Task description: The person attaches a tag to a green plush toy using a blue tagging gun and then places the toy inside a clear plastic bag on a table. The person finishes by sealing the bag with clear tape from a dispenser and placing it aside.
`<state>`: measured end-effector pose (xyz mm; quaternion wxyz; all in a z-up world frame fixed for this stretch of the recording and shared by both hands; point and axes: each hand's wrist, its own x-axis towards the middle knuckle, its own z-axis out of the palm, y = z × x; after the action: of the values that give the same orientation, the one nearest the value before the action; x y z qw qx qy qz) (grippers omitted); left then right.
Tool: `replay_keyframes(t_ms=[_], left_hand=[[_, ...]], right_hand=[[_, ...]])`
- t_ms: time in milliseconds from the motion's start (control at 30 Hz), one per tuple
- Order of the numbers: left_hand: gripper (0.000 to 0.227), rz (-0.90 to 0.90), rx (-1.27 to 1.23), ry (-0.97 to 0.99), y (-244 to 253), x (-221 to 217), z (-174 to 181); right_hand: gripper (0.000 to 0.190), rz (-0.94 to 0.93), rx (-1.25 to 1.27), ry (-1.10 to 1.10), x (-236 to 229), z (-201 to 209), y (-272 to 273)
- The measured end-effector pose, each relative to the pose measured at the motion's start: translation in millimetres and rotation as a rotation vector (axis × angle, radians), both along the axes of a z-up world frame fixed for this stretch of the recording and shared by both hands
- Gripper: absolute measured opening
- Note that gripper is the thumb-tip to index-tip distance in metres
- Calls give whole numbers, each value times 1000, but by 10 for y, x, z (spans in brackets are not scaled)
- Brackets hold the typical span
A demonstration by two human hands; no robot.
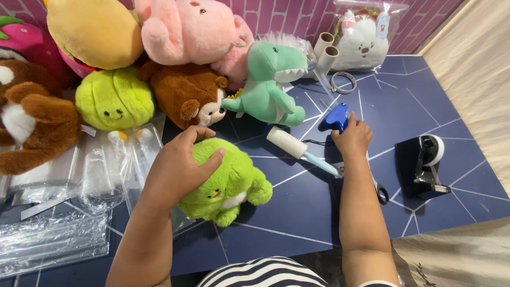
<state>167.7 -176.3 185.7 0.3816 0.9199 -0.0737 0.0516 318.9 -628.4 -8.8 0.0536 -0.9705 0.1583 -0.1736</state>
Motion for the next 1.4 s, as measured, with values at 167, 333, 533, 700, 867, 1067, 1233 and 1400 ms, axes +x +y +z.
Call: replay_keyframes(t_ms=[167,333,533,700,867,1067,1233,1400], left_hand=[[46,-6,30,7,6,-18,11],[44,13,71,21,-9,-52,-3],[45,21,65,0,-24,-25,-55],[45,-4,90,-5,8,-44,-35],[44,10,72,20,30,-33,-29],[44,-18,11,129,100,-20,71],[48,-74,-72,192,161,-48,222],[62,-163,-104,179,179,-63,222]], right_hand=[[78,-24,53,38,-87,160,115],[70,-47,69,40,-75,120,77],[64,-18,94,-8,-64,105,22],[33,318,-130,-553,371,94,56],[17,523,-176,-568,1323,154,233],[16,523,-355,-585,2174,81,470],[8,472,-461,-617,2334,129,559],[5,522,-579,-640,2543,-44,251]])
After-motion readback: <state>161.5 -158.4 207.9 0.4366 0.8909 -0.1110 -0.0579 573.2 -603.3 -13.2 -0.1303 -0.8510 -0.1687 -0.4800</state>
